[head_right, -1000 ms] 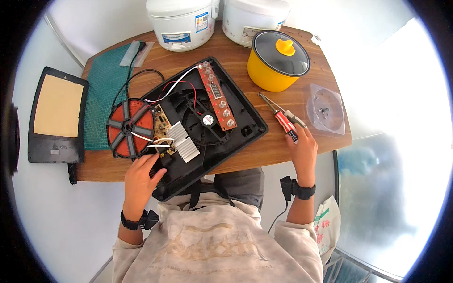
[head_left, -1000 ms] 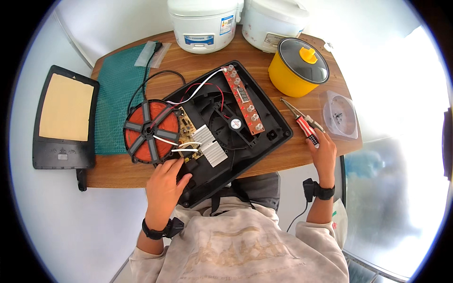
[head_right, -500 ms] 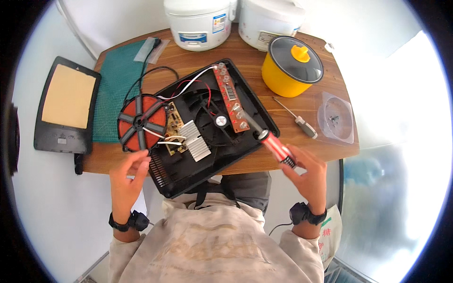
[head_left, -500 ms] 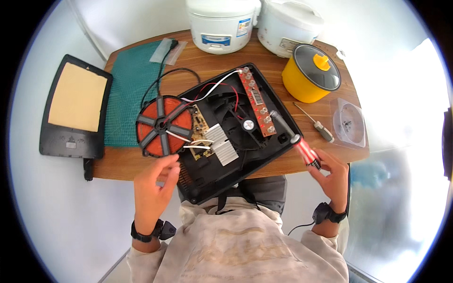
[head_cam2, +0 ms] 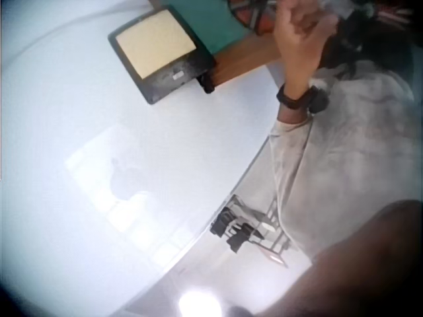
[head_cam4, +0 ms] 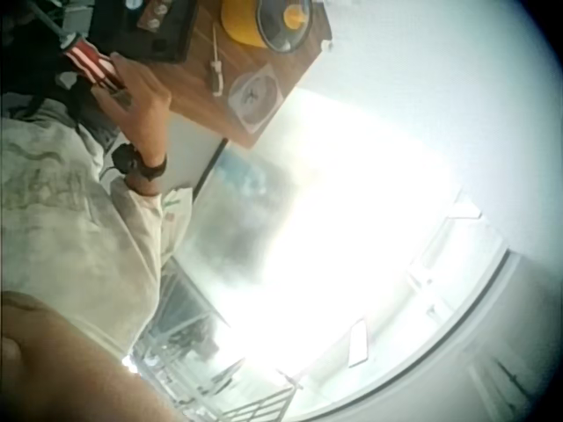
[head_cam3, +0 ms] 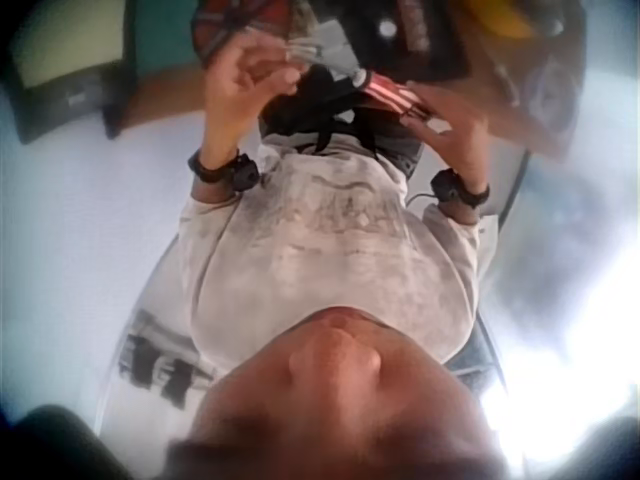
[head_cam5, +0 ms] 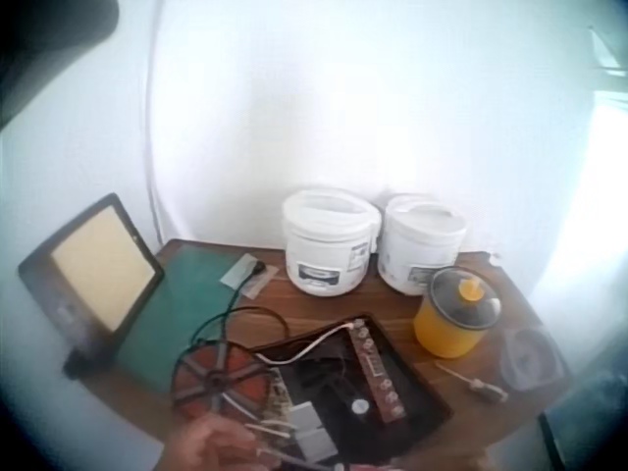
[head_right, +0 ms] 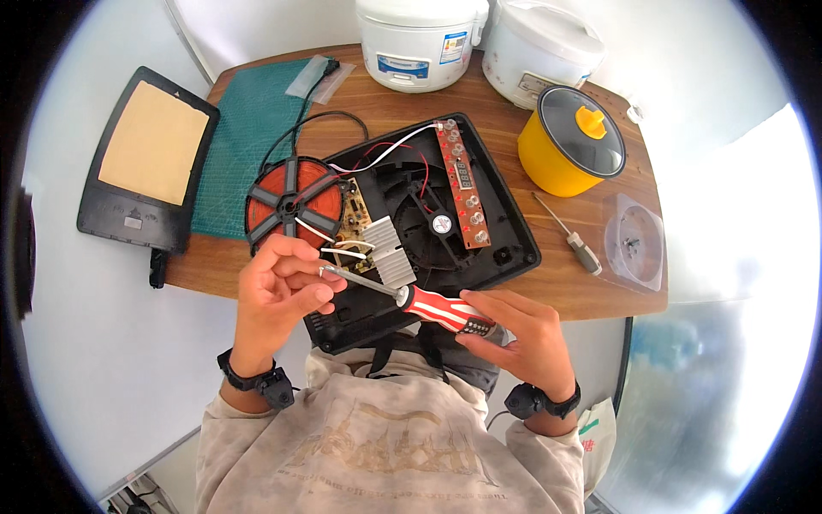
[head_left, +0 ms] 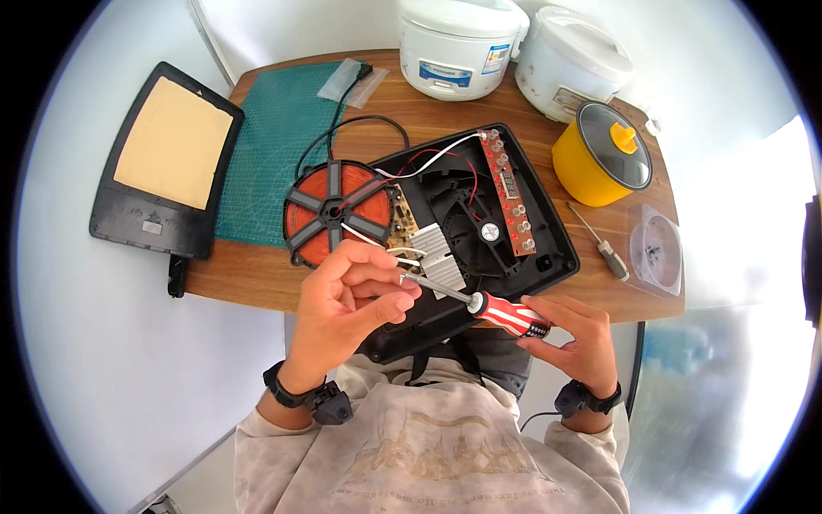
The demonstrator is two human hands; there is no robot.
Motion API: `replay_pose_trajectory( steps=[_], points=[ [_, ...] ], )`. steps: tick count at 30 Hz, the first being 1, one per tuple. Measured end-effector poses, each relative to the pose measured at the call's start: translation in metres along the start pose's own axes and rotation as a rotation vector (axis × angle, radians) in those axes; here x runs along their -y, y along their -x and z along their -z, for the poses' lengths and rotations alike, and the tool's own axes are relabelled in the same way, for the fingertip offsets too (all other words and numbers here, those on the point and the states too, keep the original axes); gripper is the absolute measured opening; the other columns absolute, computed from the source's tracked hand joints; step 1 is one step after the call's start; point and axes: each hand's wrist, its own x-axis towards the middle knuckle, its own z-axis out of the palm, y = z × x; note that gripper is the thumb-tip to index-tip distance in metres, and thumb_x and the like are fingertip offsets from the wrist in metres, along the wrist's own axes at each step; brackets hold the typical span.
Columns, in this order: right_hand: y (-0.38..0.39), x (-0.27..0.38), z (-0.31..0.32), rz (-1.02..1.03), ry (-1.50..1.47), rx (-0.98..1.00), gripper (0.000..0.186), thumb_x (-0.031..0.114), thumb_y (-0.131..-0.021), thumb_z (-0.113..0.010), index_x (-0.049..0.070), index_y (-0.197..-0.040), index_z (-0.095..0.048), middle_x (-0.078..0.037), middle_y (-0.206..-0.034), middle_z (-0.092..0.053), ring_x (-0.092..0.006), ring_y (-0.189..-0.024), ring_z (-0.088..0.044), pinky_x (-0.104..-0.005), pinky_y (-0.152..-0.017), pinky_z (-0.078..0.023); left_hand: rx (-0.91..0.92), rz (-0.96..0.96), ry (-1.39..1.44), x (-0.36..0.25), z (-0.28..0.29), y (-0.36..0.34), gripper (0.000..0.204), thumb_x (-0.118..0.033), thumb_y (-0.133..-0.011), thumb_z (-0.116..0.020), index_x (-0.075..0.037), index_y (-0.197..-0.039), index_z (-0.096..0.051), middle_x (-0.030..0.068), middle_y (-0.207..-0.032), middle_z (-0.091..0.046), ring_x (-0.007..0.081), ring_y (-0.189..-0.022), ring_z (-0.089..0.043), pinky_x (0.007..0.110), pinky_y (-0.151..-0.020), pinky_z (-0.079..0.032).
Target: The person is repairing an electronic device, likely a heater, by manipulating internal components and wiring. They use a screwdriver to adjust parts on the circuit board and handle wires connected to a large orange coil.
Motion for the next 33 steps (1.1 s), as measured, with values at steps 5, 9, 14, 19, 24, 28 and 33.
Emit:
replay_pose_trajectory(
  steps=[5,9,14,19,24,28,33],
  points=[
    [-0.001,-0.001,-0.005,0.012,0.005,0.003,0.05,0.009,-0.075,-0.088,0.003,-0.122,-0.073,-0.016,-0.113,-0.075,-0.0257,-0.088,-0.075,-0.032,-0.079,-0.059,-0.054,-0.02,-0.092,0.006,0.003,0.001,0.023,0.004,-0.093,-0.073,0.002,-0.113,-0.062,0.0108,-0.106,-0.073,0.0204,-0.101,-0.075,0.026,-0.075,-0.061],
    [-0.002,0.001,-0.007,0.024,0.008,-0.003,0.05,0.008,-0.074,-0.088,0.003,-0.122,-0.073,-0.016,-0.113,-0.074,-0.0264,-0.088,-0.075,-0.0323,-0.079,-0.06,-0.073,0.025,-0.096,0.002,0.004,0.001,0.014,0.0,-0.096,-0.071,0.002,-0.109,-0.065,0.0096,-0.105,-0.073,0.0195,-0.099,-0.075,0.025,-0.075,-0.061],
    [-0.003,0.0,-0.009,0.044,0.017,-0.01,0.05,0.006,-0.074,-0.087,0.002,-0.122,-0.073,-0.016,-0.112,-0.074,-0.0267,-0.089,-0.075,-0.0328,-0.079,-0.06,0.001,0.089,-0.049,-0.001,0.012,0.002,0.012,0.001,-0.096,-0.068,0.001,-0.108,-0.066,0.0072,-0.102,-0.071,0.02,-0.098,-0.076,0.026,-0.074,-0.062],
    [-0.003,0.0,-0.01,0.04,0.013,-0.012,0.049,0.005,-0.075,-0.087,0.002,-0.122,-0.073,-0.016,-0.112,-0.074,-0.0278,-0.089,-0.074,-0.0329,-0.078,-0.06,0.041,0.102,-0.017,0.001,0.017,0.002,0.013,0.005,-0.095,-0.067,0.002,-0.107,-0.066,0.0064,-0.103,-0.071,0.0199,-0.097,-0.076,0.027,-0.075,-0.063],
    [-0.001,0.001,-0.01,0.049,0.062,-0.032,0.051,0.004,-0.073,-0.087,0.005,-0.122,-0.074,-0.015,-0.11,-0.073,-0.0265,-0.087,-0.073,-0.033,-0.078,-0.06,0.065,0.059,-0.12,0.001,0.021,0.001,0.012,0.005,-0.093,-0.069,0.003,-0.105,-0.067,0.007,-0.101,-0.072,0.017,-0.096,-0.075,0.026,-0.078,-0.062],
    [0.0,0.004,-0.005,0.075,0.131,-0.089,0.052,0.001,-0.07,-0.088,0.007,-0.119,-0.076,-0.012,-0.106,-0.071,-0.0249,-0.087,-0.071,-0.033,-0.076,-0.06,0.079,0.025,-0.304,-0.003,0.021,0.001,0.01,0.003,-0.092,-0.072,0.004,-0.102,-0.07,0.0061,-0.096,-0.074,0.0119,-0.092,-0.073,0.024,-0.079,-0.06],
    [-0.004,0.009,-0.001,0.109,0.147,-0.17,0.053,-0.002,-0.066,-0.088,0.007,-0.117,-0.077,-0.011,-0.103,-0.069,-0.0236,-0.086,-0.069,-0.0347,-0.072,-0.061,0.088,0.084,-0.413,-0.01,0.021,0.0,0.011,0.003,-0.09,-0.074,0.004,-0.101,-0.072,0.0051,-0.094,-0.075,0.0092,-0.088,-0.072,0.023,-0.079,-0.06]
  ],
)
